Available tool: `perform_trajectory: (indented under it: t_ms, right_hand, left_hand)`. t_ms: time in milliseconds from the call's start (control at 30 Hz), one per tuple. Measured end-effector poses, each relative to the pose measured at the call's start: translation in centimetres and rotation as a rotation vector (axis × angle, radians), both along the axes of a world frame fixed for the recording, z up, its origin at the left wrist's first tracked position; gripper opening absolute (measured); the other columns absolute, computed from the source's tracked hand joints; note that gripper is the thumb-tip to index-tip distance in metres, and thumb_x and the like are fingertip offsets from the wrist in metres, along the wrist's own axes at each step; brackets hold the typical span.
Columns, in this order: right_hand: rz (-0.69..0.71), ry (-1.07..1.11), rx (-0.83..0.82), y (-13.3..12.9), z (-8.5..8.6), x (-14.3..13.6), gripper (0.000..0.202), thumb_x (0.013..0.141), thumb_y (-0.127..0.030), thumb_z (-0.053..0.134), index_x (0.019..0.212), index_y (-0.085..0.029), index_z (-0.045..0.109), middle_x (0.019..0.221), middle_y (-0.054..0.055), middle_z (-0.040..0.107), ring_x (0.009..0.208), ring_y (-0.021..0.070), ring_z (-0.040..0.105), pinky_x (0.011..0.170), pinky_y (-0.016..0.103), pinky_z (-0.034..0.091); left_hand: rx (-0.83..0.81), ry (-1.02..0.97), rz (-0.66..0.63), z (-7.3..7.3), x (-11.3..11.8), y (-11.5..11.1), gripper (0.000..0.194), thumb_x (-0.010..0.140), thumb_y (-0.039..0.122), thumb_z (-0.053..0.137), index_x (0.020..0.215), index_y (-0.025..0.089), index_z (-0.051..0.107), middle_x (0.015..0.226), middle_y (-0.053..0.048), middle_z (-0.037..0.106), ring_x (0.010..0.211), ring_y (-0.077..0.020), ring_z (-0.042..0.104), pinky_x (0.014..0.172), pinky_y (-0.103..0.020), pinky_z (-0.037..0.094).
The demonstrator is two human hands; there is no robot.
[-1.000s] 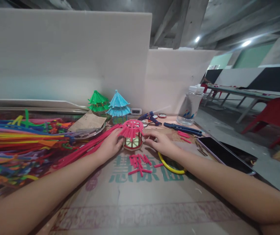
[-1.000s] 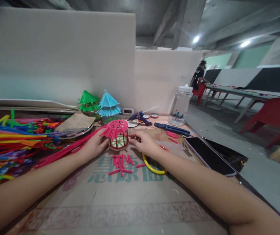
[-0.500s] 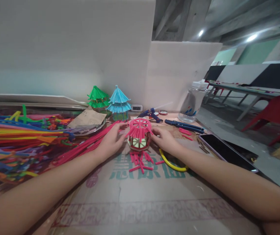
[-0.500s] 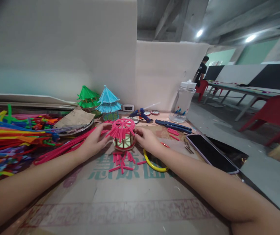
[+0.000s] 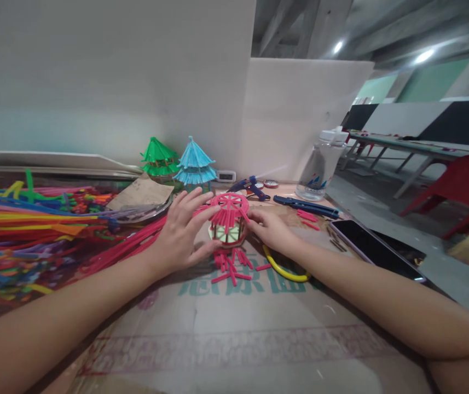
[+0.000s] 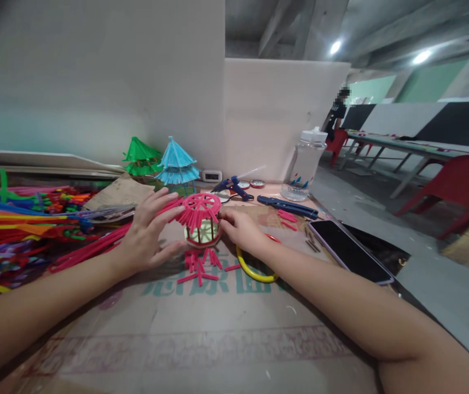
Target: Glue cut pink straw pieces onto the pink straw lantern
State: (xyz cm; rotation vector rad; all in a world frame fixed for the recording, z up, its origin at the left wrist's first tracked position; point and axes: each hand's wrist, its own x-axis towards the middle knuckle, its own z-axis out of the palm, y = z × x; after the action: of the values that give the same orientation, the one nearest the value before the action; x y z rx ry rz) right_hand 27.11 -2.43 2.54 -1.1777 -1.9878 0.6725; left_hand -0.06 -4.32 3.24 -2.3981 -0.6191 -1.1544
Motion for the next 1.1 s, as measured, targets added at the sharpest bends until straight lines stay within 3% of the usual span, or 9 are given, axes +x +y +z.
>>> perform_trajectory:
  t_ms: [100,200,300,433,667,800,967,1100]
  right_hand:
    - [0.002,0.032,-0.010,0.1,-0.1,0.0,0.016,0.094,-0.020,0.056,0.103,-0.020,0.069,0.095,0.004,0.077,0.089,0.0217,0.070,0.082,0.033,0.054]
    - [-0.020,0.182,-0.112,0.1,-0.3,-0.1,0.021,0.094,-0.021,0.058,0.114,-0.021,0.061,0.085,0.001,0.074,0.080,0.0201,0.071,0.074,0.032,0.055]
    - [-0.026,0.263,-0.176,0.0,-0.2,-0.2,0.013,0.092,-0.020,0.058,0.105,-0.021,0.058,0.079,0.000,0.072,0.075,0.0190,0.071,0.070,0.031,0.056]
    - [0.020,0.055,-0.080,-0.4,0.5,-0.1,0.009,0.090,-0.021,0.064,0.094,-0.018,0.071,0.093,0.006,0.078,0.088,0.0211,0.073,0.083,0.035,0.057]
    - [0.119,-0.162,0.102,-0.6,0.7,-0.2,0.034,0.090,-0.030,0.071,0.122,-0.019,0.077,0.101,0.009,0.080,0.092,0.0255,0.071,0.084,0.037,0.054]
    - [0.173,-0.171,0.110,-0.8,1.0,-0.2,0.024,0.092,-0.031,0.069,0.110,-0.020,0.081,0.099,0.007,0.079,0.093,0.0243,0.070,0.087,0.035,0.052]
    - [0.149,-0.126,-0.016,-1.3,1.3,-0.8,0.020,0.089,-0.031,0.070,0.101,-0.019,0.081,0.083,0.003,0.075,0.080,0.0205,0.066,0.073,0.029,0.050]
    - [0.133,0.019,-0.145,-1.4,1.0,-1.5,0.017,0.090,-0.031,0.066,0.092,-0.018,0.076,0.076,0.001,0.070,0.069,0.0171,0.062,0.064,0.026,0.048]
  left_hand:
    - [-0.024,-0.034,0.003,-0.9,0.1,0.5,0.073,0.094,0.043,0.070,0.156,0.026,0.036,0.156,-0.018,0.048,0.154,-0.0368,0.037,0.128,-0.063,0.028]
    - [-0.047,-0.083,-0.001,-1.2,0.1,0.8,0.073,0.093,0.042,0.070,0.155,0.026,0.036,0.156,-0.018,0.048,0.154,-0.0378,0.037,0.127,-0.065,0.029]
    - [-0.061,-0.089,-0.004,-1.1,0.2,0.9,0.072,0.093,0.040,0.070,0.155,0.027,0.035,0.156,-0.018,0.047,0.154,-0.0373,0.037,0.127,-0.064,0.029]
    - [-0.074,-0.079,0.011,-1.1,0.2,0.7,0.070,0.094,0.039,0.067,0.155,0.029,0.034,0.157,-0.016,0.047,0.155,-0.0363,0.037,0.127,-0.063,0.030]
    - [-0.032,-0.017,0.026,-1.2,0.4,0.1,0.062,0.092,0.035,0.072,0.147,0.030,0.045,0.158,-0.012,0.050,0.155,-0.0334,0.037,0.130,-0.060,0.026]
    - [0.035,-0.044,0.039,-1.2,0.6,0.0,0.055,0.092,0.032,0.072,0.142,0.029,0.049,0.153,-0.012,0.055,0.153,-0.0319,0.042,0.129,-0.059,0.030]
    - [0.081,-0.060,0.038,-1.0,0.8,-0.2,0.052,0.090,0.031,0.076,0.136,0.035,0.054,0.149,-0.007,0.059,0.149,-0.0299,0.048,0.129,-0.057,0.031]
    - [0.112,-0.055,0.057,-0.8,0.7,-0.3,0.055,0.090,0.032,0.076,0.139,0.033,0.052,0.150,-0.008,0.058,0.149,-0.0301,0.048,0.129,-0.057,0.030]
